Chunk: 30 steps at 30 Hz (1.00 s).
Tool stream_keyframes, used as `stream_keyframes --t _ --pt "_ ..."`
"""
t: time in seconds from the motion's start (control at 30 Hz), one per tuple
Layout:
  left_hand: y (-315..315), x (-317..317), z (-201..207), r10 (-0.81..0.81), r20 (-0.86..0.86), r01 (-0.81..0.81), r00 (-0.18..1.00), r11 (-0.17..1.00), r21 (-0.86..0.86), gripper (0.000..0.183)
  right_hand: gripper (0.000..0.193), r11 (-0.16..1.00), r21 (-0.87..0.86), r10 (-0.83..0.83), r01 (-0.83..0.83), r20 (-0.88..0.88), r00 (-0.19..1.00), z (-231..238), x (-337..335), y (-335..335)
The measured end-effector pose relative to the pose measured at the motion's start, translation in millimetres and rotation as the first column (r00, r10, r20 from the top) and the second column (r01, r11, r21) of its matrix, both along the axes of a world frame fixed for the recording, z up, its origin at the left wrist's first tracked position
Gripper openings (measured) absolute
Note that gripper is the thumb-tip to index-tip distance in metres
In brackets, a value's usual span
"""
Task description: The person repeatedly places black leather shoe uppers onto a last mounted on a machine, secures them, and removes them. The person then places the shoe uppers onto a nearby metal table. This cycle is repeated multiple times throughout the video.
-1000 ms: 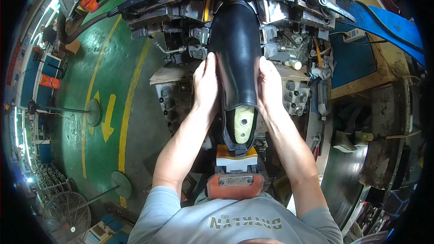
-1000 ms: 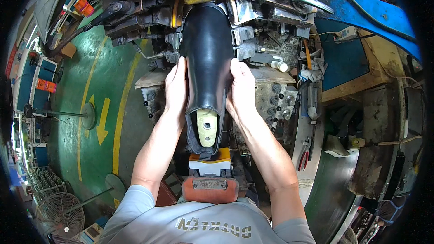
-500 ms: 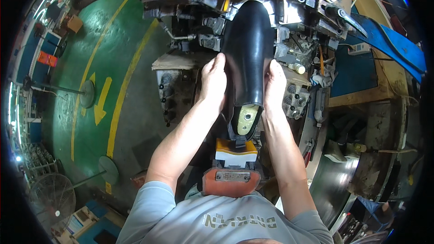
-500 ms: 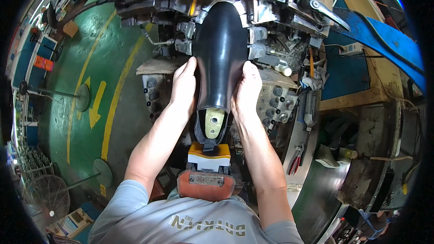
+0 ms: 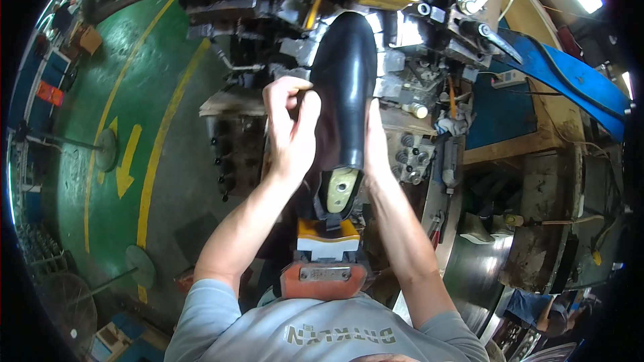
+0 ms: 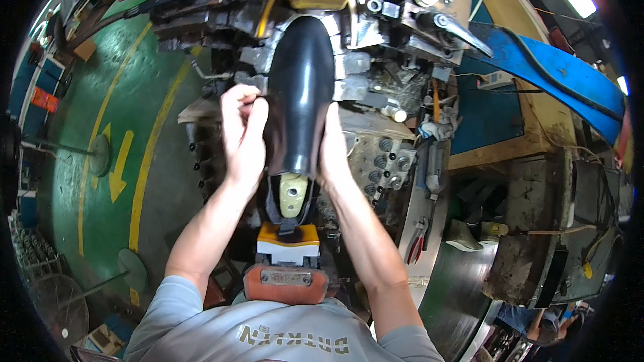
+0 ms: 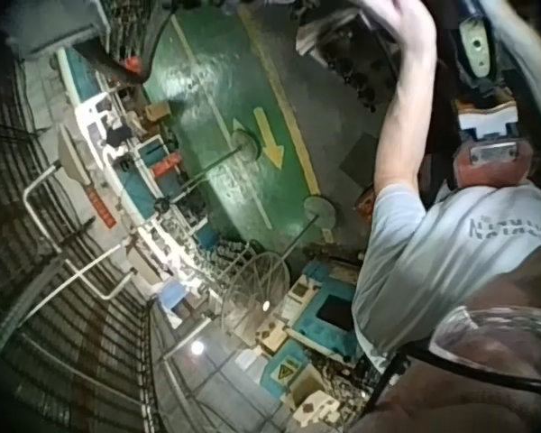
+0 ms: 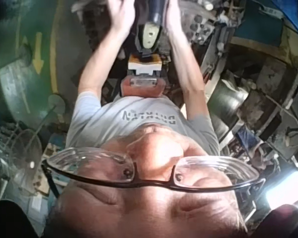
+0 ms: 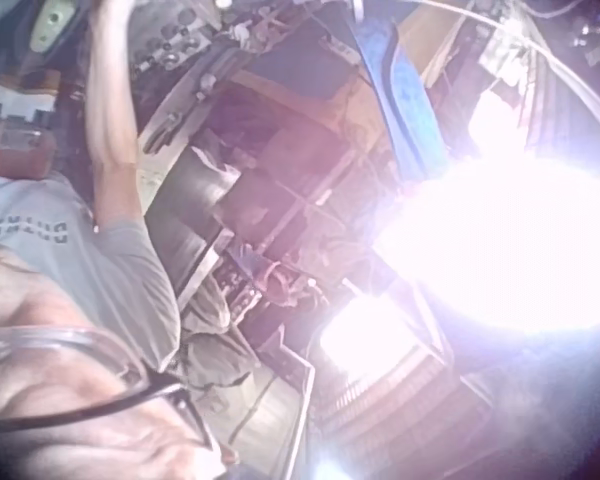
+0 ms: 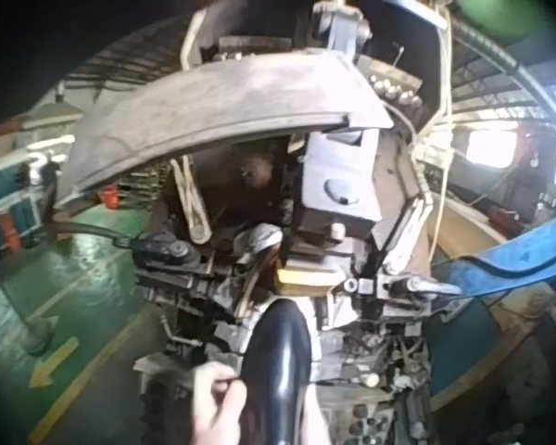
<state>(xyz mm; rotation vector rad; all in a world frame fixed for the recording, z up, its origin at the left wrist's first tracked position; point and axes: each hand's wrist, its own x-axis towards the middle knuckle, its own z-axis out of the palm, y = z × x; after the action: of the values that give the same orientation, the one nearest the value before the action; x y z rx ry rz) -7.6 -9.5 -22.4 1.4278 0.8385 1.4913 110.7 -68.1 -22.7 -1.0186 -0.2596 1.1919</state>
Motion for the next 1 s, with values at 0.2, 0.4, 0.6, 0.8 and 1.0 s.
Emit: stream_keyframes --t 0.2,0.4,0.6,0.8,1.0 --pt "-1 -8 61 -0.513 -0.554 0.753 0.655 0.504 0.423 0.023 0.056 0.963 0.260 0.116 -0.065 -0.186 0.976 -18 5 -1" --pt "-13 -6 72 -0.465 -0.418 0.622 0.781 0.646 0.444 0.021 0.050 1.000 0.020 -0.017 0.016 0.026 1.000 20 -11 -15" --pt "-14 -8 78 -0.488 -0.426 0.644 0.762 0.645 0.411 0.019 0.051 0.998 0.060 0.009 -0.010 0.008 1.000 3 -20 -43" --pt "-28 -21 15 -0.208 0.191 0.239 0.959 0.958 -0.159 0.034 0.047 0.998 0.062 0.029 -0.010 -0.315 0.949 8 -36 -51" --pt "-53 -21 -19 -0.127 0.564 0.553 0.816 0.460 -0.695 0.050 0.048 1.000 0.006 -0.003 0.006 -0.482 0.876 -8 -37 -47"
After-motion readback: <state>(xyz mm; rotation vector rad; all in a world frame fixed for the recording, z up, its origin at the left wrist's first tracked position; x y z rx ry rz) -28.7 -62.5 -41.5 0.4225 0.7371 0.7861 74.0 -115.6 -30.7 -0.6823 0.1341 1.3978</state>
